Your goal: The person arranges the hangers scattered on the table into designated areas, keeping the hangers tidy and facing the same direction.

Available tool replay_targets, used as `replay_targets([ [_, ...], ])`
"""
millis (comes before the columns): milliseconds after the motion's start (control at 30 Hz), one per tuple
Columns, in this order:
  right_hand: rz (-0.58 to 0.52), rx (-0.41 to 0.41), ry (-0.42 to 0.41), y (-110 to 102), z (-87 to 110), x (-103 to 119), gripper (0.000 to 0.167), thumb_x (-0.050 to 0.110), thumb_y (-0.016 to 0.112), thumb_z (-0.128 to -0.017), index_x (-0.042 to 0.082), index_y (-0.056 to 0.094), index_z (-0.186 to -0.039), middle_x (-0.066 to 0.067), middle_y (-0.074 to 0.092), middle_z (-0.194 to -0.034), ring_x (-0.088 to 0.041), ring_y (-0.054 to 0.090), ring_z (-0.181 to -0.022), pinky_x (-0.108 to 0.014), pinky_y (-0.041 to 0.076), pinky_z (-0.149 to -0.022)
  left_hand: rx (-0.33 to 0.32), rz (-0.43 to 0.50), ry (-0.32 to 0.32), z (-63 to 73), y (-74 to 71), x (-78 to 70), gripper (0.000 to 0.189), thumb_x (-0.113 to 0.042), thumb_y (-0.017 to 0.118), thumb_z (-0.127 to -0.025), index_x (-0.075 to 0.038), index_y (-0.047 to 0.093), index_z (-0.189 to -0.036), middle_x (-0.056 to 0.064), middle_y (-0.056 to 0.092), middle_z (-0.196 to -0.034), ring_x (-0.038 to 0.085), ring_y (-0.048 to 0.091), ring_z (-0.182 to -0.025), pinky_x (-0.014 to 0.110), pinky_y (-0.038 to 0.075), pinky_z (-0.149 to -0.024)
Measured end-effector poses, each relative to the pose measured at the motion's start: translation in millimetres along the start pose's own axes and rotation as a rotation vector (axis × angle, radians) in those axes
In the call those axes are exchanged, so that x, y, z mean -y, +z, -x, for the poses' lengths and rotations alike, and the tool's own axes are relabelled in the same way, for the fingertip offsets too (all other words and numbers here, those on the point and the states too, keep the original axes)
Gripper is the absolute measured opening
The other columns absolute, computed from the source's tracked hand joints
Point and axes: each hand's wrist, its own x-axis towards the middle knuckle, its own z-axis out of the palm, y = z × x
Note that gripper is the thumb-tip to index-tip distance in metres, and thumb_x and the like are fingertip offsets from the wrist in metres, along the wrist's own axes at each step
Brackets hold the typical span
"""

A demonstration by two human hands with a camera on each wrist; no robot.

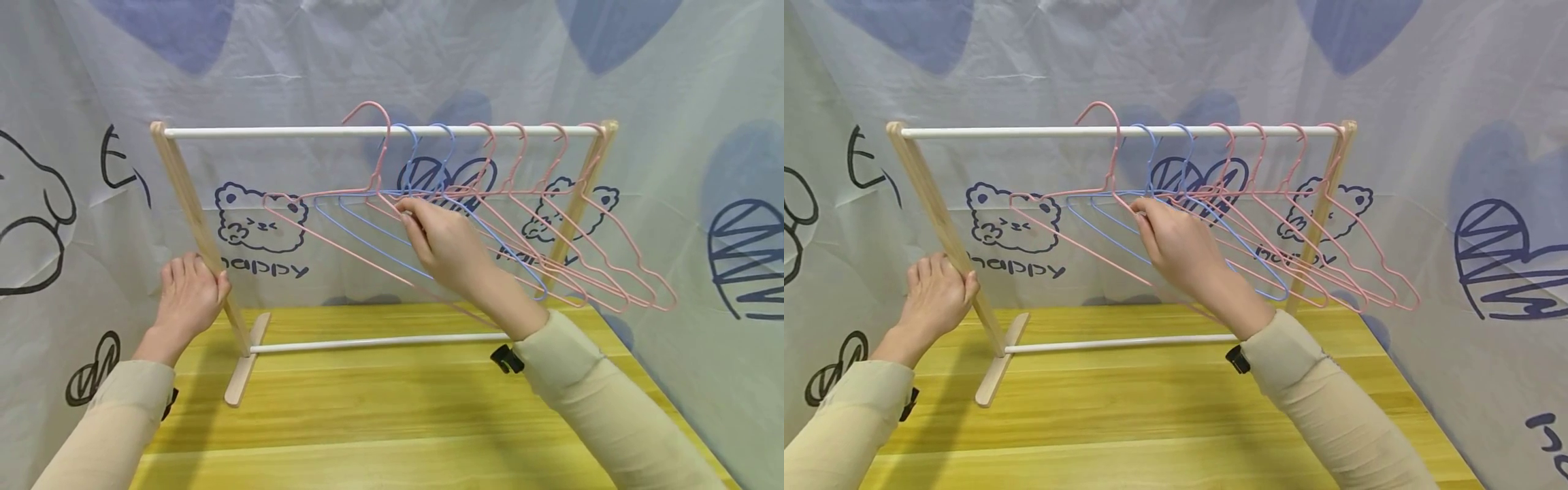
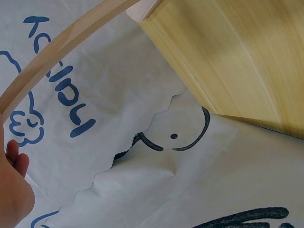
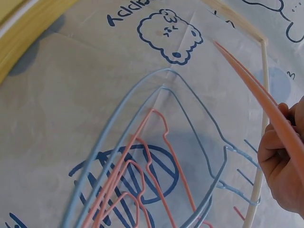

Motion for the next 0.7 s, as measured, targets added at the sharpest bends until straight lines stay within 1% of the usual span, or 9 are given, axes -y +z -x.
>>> replay_targets([
  [133,0.029,0.04,0.04,-1,-10.3,-1,0.026,0.008,0.048,-0.108,-0.006,0.064,-0.123,-0.008,0.057,-0.078,-0.02,0.048,-0.061,-0.035,0.041,-0.057,-0.002,0.009,-0.001,0.3,0.4,0.4,0.036,-0.024,0.042,-0.107,0.007,0.039,-0.089,0.026,0.035,-0.097,0.045,0.028,-0.091,0.06,0.021,-0.088],
  [267,0.054,0.08,0.064,-3,-20.5,-2,0.028,0.011,0.046,-0.109,-0.005,0.064,-0.124,-0.009,0.062,-0.083,-0.021,0.053,-0.066,-0.037,0.046,-0.063,-0.004,0.01,0.0,0.4,0.4,0.7,0.035,-0.023,0.043,-0.106,0.008,0.039,-0.09,0.027,0.036,-0.097,0.045,0.029,-0.091,0.061,0.021,-0.088],
  [500,0.091,0.152,0.128,-3,-31.7,-3,0.03,0.013,0.046,-0.11,-0.003,0.063,-0.128,-0.01,0.066,-0.09,-0.022,0.056,-0.069,-0.038,0.05,-0.065,-0.001,0.004,0.002,0.1,-0.1,0.4,0.035,-0.023,0.042,-0.107,0.007,0.039,-0.088,0.027,0.036,-0.097,0.045,0.029,-0.092,0.06,0.021,-0.087],
  [700,0.111,0.228,0.191,-1,-38.6,-3,0.033,0.017,0.044,-0.111,0.0,0.062,-0.132,-0.01,0.069,-0.098,-0.023,0.061,-0.078,-0.039,0.053,-0.076,-0.012,0.002,0.012,-0.3,0.6,0.2,0.036,-0.023,0.042,-0.106,0.007,0.038,-0.087,0.027,0.036,-0.096,0.045,0.029,-0.091,0.06,0.022,-0.086],
])
